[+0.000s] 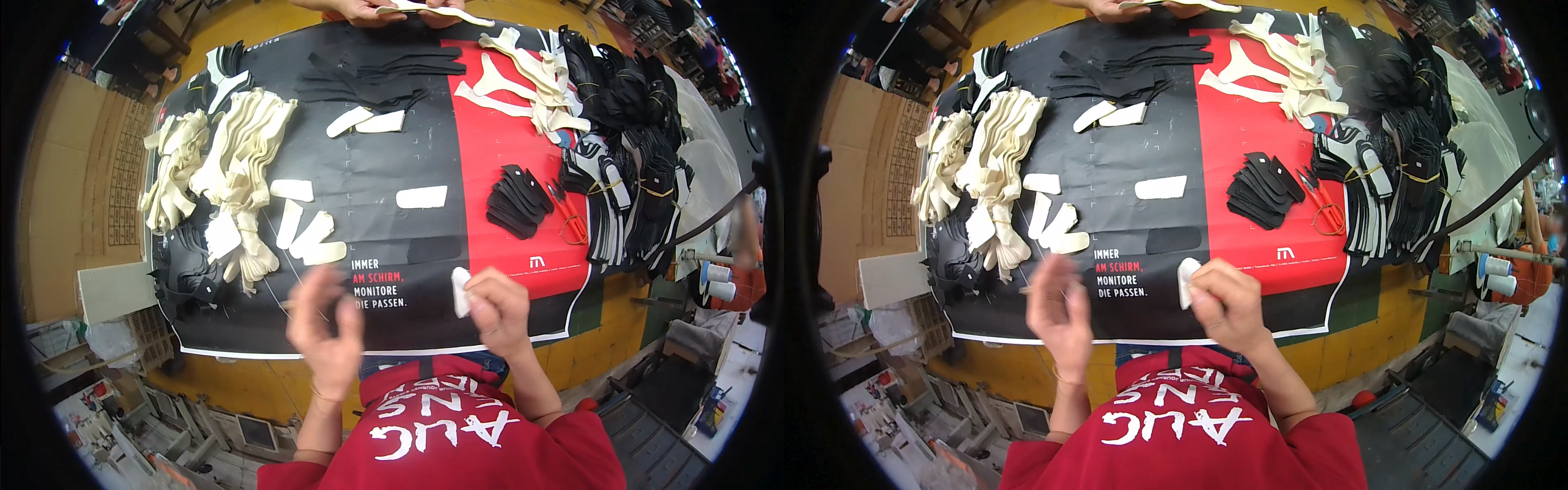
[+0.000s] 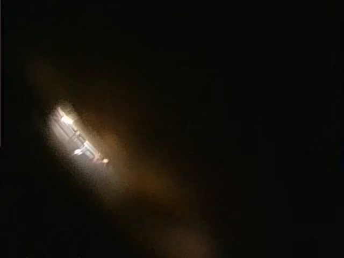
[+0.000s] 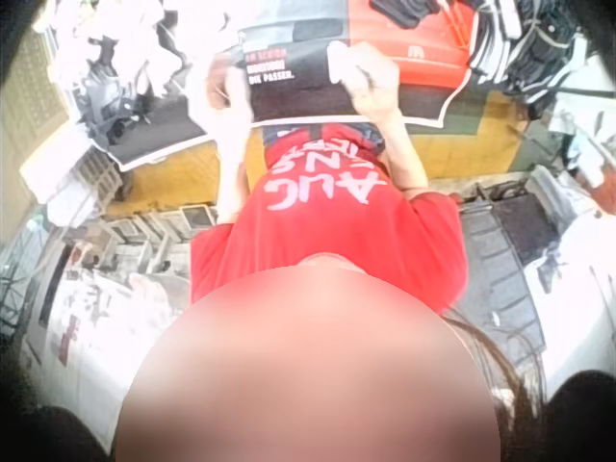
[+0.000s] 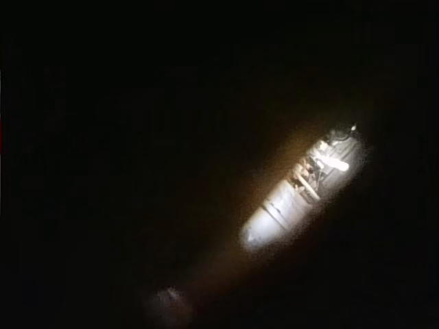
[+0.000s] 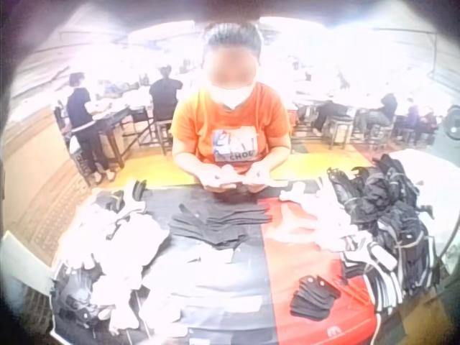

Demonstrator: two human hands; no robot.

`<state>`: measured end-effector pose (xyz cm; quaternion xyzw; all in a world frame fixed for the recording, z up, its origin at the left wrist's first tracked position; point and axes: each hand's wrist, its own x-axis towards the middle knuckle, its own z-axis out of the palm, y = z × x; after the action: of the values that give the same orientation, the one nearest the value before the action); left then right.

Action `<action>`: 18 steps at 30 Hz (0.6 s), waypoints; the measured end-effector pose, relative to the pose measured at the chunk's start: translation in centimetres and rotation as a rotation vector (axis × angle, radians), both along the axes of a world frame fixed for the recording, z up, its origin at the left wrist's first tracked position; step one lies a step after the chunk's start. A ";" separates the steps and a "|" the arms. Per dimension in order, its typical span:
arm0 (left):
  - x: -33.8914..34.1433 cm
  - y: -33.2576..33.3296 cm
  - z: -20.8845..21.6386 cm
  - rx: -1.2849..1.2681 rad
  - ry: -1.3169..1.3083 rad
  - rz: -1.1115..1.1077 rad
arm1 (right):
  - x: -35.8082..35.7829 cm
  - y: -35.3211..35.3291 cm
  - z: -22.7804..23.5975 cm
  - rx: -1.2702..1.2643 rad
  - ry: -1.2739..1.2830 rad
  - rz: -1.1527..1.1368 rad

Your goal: The person assembles gloves by hand at a workstation. They pick white and black glove components, align and attach them, and place the finished gloves into piles on the table. A coworker across the table performs similar assembly.

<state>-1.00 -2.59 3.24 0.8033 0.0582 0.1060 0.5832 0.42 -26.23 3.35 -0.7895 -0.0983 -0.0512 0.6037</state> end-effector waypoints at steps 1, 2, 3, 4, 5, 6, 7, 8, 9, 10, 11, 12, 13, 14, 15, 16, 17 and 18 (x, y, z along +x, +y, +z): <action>-0.6 -1.1 0.3 -0.298 0.122 -0.170 | 0.4 0.5 0.0 -0.165 -0.176 0.054; -1.1 -2.1 0.5 -0.598 0.220 -0.338 | 0.4 1.1 0.2 -0.358 -0.250 0.096; -1.3 -3.1 0.4 -0.730 0.304 -0.363 | 0.4 1.8 0.3 -0.458 -0.296 0.122; -1.4 -3.9 0.3 -0.870 0.399 -0.383 | 0.4 2.3 0.5 -0.550 -0.324 0.150; -1.4 -4.3 0.3 -0.893 0.463 -0.351 | 0.3 2.4 0.7 -0.546 -0.302 0.160; -1.1 -4.3 0.1 -0.877 0.476 -0.333 | 0.1 2.5 1.0 -0.543 -0.269 0.175; -0.8 -4.4 -0.1 -0.880 0.494 -0.320 | 0.0 2.4 1.0 -0.541 -0.232 0.200; -0.5 -4.3 -0.3 -0.882 0.509 -0.306 | -0.1 2.3 1.0 -0.482 -0.227 0.188; -0.3 -4.3 -0.4 -0.905 0.503 -0.297 | -0.1 1.9 0.9 -0.423 -0.218 0.185; 0.0 -4.2 -0.6 -0.898 0.515 -0.292 | -0.1 1.6 0.7 -0.365 -0.195 0.184; 0.3 -4.1 -0.7 -0.891 0.528 -0.286 | -0.2 1.3 0.6 -0.265 -0.185 0.151; 0.5 -4.1 -0.9 -0.905 0.546 -0.281 | -0.1 1.1 0.3 -0.160 -0.194 0.084; 0.7 -4.0 -0.9 -0.849 0.534 -0.292 | -0.2 0.7 0.1 -0.144 -0.102 -0.010; 1.0 -4.0 -1.0 -0.819 0.554 -0.322 | -0.4 0.5 0.0 -0.112 -0.033 -0.110; 1.1 -3.9 -1.0 -0.815 0.578 -0.354 | -0.1 0.5 -0.5 0.016 0.093 -0.156; 1.4 -3.9 -1.1 -0.814 0.599 -0.389 | 0.0 0.3 -0.8 0.093 0.235 -0.148; 1.4 -3.9 -1.0 -0.831 0.599 -0.394 | -0.2 0.2 -0.8 0.213 0.406 -0.134; 1.6 -3.9 -1.1 -0.820 0.607 -0.405 | -0.2 0.1 -0.8 0.327 0.575 -0.116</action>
<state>0.59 -6.50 2.18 0.4997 0.1044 -0.2761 0.8143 0.21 -26.15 2.51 -0.6687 0.1306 0.1241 0.7214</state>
